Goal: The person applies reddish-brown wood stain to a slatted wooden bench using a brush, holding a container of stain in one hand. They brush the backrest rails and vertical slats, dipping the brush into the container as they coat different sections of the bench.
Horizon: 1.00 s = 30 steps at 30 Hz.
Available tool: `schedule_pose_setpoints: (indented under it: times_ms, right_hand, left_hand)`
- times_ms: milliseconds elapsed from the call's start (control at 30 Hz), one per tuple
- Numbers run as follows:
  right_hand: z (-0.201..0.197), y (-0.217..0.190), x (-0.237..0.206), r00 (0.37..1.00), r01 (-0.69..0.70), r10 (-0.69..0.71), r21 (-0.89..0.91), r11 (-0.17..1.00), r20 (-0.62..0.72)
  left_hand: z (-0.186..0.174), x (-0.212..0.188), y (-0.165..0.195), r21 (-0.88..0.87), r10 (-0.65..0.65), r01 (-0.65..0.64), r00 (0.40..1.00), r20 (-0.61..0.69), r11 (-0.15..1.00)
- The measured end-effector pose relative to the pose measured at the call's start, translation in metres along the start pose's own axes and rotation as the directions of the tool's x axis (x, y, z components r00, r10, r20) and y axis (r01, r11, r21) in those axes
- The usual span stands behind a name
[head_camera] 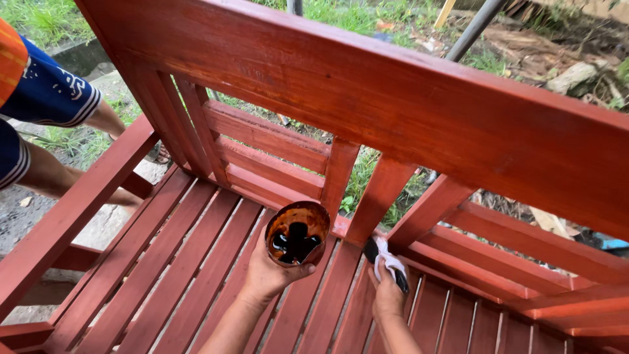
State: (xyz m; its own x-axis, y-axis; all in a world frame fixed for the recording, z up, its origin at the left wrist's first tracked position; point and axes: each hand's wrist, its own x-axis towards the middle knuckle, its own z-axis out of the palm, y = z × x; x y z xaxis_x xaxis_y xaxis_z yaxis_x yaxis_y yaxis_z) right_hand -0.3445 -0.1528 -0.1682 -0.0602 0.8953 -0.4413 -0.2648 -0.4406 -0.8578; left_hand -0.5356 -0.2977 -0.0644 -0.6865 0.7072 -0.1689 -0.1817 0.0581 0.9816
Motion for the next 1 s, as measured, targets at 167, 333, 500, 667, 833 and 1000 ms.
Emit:
schedule_pose_setpoints:
  times_ms: [167, 333, 500, 667, 833, 1000]
  right_hand:
    - [0.008, -0.026, -0.012, 0.945, 0.321, -0.318, -0.026, 0.947, 0.069]
    - [0.032, -0.084, -0.049, 0.754, 0.648, -0.64, -0.011, 0.762, 0.147]
    - [0.042, -0.127, -0.068, 0.491, 0.866, -0.838, -0.237, 0.44, 0.238]
    - [0.035, -0.115, -0.053, 0.526, 0.841, -0.804, -0.308, 0.444, 0.277]
    - [0.016, -0.072, -0.026, 0.673, 0.727, -0.656, -0.47, 0.501, 0.343]
    - [0.01, -0.039, -0.007, 0.756, 0.653, -0.432, -0.615, 0.441, 0.492]
  left_hand:
    - [0.012, 0.0, 0.004, -0.002, 0.055, -0.055, 0.998, 0.008, 0.998]
    - [0.021, 0.005, 0.015, -0.064, 0.083, -0.08, 0.995, 0.048, 0.995]
    - [0.026, 0.005, 0.017, -0.008, 0.087, -0.087, 0.996, 0.034, 0.996]
    - [0.026, 0.004, 0.012, -0.054, 0.149, -0.147, 0.989, 0.024, 0.988]
    - [0.029, -0.001, -0.001, -0.019, 0.13, -0.13, 0.991, -0.016, 0.991]
    - [0.029, -0.003, -0.012, -0.042, 0.085, -0.086, 0.996, -0.011, 0.995]
